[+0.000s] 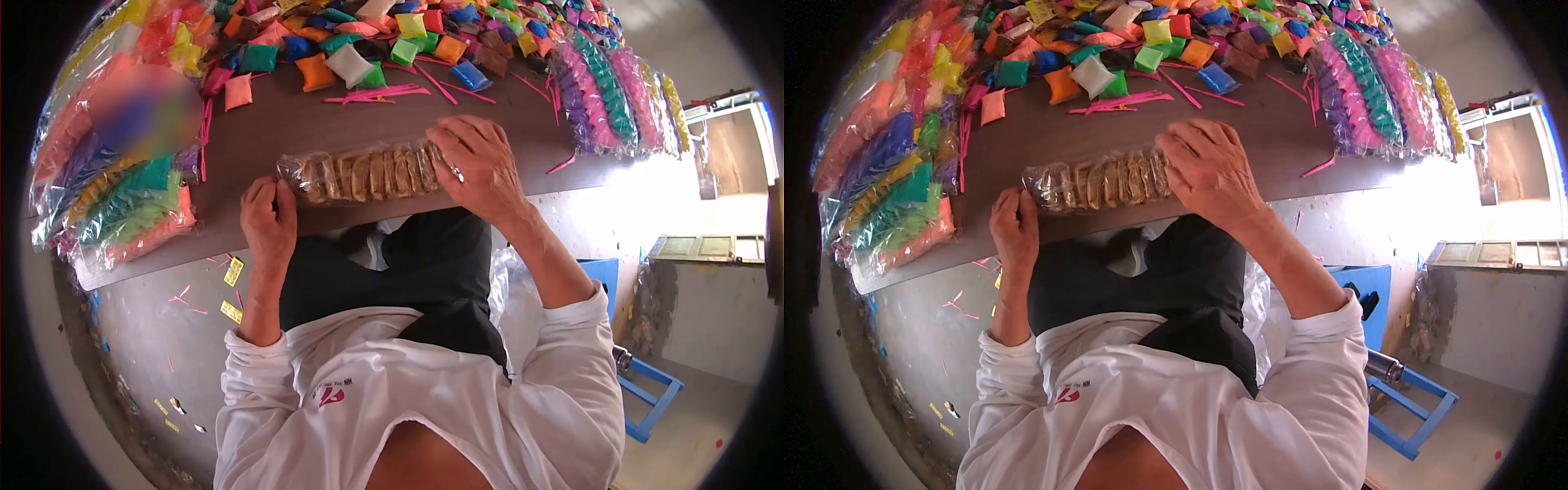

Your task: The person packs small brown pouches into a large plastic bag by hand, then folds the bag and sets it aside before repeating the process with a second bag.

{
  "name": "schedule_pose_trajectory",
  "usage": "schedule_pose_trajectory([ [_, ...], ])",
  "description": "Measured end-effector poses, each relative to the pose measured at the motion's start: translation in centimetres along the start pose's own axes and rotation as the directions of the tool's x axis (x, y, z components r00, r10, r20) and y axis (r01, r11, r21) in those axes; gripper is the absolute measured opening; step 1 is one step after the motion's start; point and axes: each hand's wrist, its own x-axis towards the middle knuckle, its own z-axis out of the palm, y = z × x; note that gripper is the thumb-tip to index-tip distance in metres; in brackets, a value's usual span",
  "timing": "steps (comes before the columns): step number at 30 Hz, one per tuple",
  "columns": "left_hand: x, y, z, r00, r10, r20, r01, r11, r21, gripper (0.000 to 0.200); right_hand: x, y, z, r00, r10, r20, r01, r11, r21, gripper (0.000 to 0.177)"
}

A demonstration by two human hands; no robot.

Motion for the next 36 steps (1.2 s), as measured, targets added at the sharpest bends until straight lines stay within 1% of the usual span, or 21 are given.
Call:
schedule_pose_trajectory([
  [2, 0.0, -0.1, 0.0, 1.0, 0.002, 0.008, -0.002, 1.0, 0.009, 0.015, 0.0, -0.2, 0.6, 1.0, 0.014, 0.016, -0.014, 1.0, 0.009, 0.034],
  [5, 0.0, -0.1, 0.0, 1.0, 0.013, -0.002, -0.013, 1.0, 0.016, 0.015, -0.1, 0.1, 1.2, 0.997, 0.008, 0.08, -0.007, 1.0, -0.013, 0.033],
  [8, -0.1, -0.4, 0.1, 1.0, 0.01, -0.009, -0.01, 1.0, 0.03, 0.014, -0.2, 0.0, 1.2, 0.995, 0.046, 0.091, -0.044, 0.999, -0.017, 0.034],
  [11, -0.2, -0.6, 0.1, 1.0, -0.011, 0.012, 0.01, 0.999, 0.032, 0.013, -0.2, 0.6, -0.3, 0.998, 0.065, 0.0, -0.065, 0.997, 0.029, 0.038],
  [14, -0.2, -0.4, 0.0, 1.0, -0.011, 0.015, 0.011, 1.0, 0.021, 0.014, -1.6, 2.7, -0.6, 0.965, 0.221, -0.144, -0.227, 0.973, -0.027, 0.038],
  [15, -0.2, -0.3, 0.0, 1.0, -0.008, 0.01, 0.008, 1.0, 0.017, 0.014, -2.0, 3.1, -0.8, 0.889, 0.447, -0.104, -0.438, 0.894, 0.1, 0.041],
  [16, -0.2, -0.3, 0.1, 1.0, 0.012, -0.001, -0.012, 1.0, 0.024, 0.016, -2.4, 3.4, -0.9, 0.766, 0.642, -0.035, -0.622, 0.753, 0.216, 0.046],
  [17, -0.2, -0.4, 0.2, 0.999, 0.033, -0.011, -0.033, 0.999, 0.032, 0.018, -2.7, 3.7, -1.0, 0.602, 0.796, 0.057, -0.768, 0.559, 0.312, 0.051],
  [18, -0.2, -0.4, 0.2, 0.998, 0.056, -0.019, -0.056, 0.998, 0.041, 0.02, -3.0, 4.0, -1.0, 0.491, 0.84, 0.232, -0.832, 0.373, 0.41, 0.052],
  [19, -0.1, -0.3, 0.2, 0.998, 0.059, -0.013, -0.058, 0.997, 0.04, 0.02, -3.1, 4.6, -1.0, 0.379, 0.831, 0.408, -0.867, 0.166, 0.469, 0.054],
  [20, 0.0, -0.1, 0.1, 0.998, 0.06, -0.008, -0.06, 0.997, 0.04, 0.02, -3.2, 4.9, -1.0, 0.275, 0.769, 0.577, -0.874, -0.051, 0.484, 0.056],
  [23, -0.1, -0.1, 0.1, 1.0, 0.029, 0.006, -0.029, 0.999, 0.038, 0.017, -2.3, 3.9, -0.7, 0.253, 0.724, 0.641, -0.838, -0.166, 0.519, 0.048],
  [26, -0.1, 0.0, 0.0, 1.0, -0.009, 0.027, 0.008, 0.999, 0.043, 0.016, -1.9, 3.9, -0.5, 0.321, 0.659, 0.68, -0.793, -0.205, 0.574, 0.038],
  [29, 0.0, 0.1, -0.1, 0.999, -0.005, 0.036, 0.003, 0.999, 0.054, 0.016, -2.4, 4.2, 0.6, 0.355, 0.634, 0.687, -0.78, -0.204, 0.591, 0.026],
  [32, 0.0, -0.1, -0.1, 0.999, 0.007, 0.044, -0.009, 0.998, 0.054, 0.017, -2.3, 3.3, 0.7, 0.363, 0.629, 0.688, -0.658, -0.35, 0.667, 0.016],
  [36, 0.0, 0.0, -0.1, 0.999, 0.011, 0.044, -0.013, 0.999, 0.045, 0.017, -2.8, 3.2, 0.2, 0.455, 0.559, 0.693, -0.594, -0.39, 0.704, 0.011],
])
